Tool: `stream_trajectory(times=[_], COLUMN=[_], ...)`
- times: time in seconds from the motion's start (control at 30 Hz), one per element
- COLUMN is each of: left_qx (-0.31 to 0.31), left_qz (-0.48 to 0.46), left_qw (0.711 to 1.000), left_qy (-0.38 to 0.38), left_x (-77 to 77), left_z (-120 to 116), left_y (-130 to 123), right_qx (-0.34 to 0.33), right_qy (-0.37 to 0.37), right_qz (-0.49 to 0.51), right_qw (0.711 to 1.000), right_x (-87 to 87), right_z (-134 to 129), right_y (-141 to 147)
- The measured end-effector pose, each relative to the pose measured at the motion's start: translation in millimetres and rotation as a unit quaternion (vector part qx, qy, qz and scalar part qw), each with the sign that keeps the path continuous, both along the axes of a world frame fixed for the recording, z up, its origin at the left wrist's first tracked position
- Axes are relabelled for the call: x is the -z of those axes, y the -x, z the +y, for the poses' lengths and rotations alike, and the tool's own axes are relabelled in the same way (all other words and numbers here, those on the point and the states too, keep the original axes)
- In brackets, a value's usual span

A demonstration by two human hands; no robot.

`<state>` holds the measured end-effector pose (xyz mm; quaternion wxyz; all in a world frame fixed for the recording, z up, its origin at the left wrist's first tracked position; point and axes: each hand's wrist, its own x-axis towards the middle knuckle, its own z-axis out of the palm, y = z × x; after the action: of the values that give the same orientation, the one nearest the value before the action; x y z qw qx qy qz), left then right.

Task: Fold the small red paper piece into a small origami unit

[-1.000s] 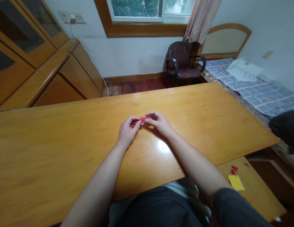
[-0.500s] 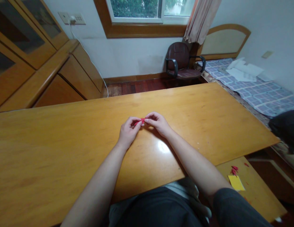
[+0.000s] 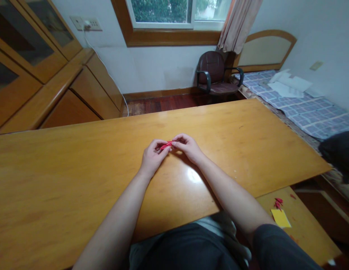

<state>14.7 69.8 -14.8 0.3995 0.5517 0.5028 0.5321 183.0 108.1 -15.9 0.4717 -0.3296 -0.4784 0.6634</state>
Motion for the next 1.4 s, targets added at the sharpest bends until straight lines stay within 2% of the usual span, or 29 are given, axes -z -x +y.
stream_trajectory(times=[0.27, 0.8, 1.03, 1.4], left_qx=[-0.01, -0.005, -0.002, 0.011], left_qz=[-0.027, -0.04, -0.032, -0.05], left_qw=[1.0, 0.999, 0.999, 0.998], left_qy=[0.014, 0.025, 0.022, 0.036], left_x=[-4.3, -0.6, -0.8, 1.2], left_z=[0.5, 2.8, 2.5, 2.9], left_y=[-1.9, -1.3, -0.4, -0.6], right_qx=[0.003, 0.007, -0.011, 0.008], right_qy=[-0.002, 0.0, 0.012, -0.001], right_qz=[0.004, -0.004, 0.0, -0.006], right_qw=[1.0, 1.0, 1.0, 1.0], right_x=[-2.2, -3.0, -1.6, 0.0], right_z=[-0.7, -1.1, -0.6, 0.4], right_y=[-0.4, -0.7, 0.1, 1.2])
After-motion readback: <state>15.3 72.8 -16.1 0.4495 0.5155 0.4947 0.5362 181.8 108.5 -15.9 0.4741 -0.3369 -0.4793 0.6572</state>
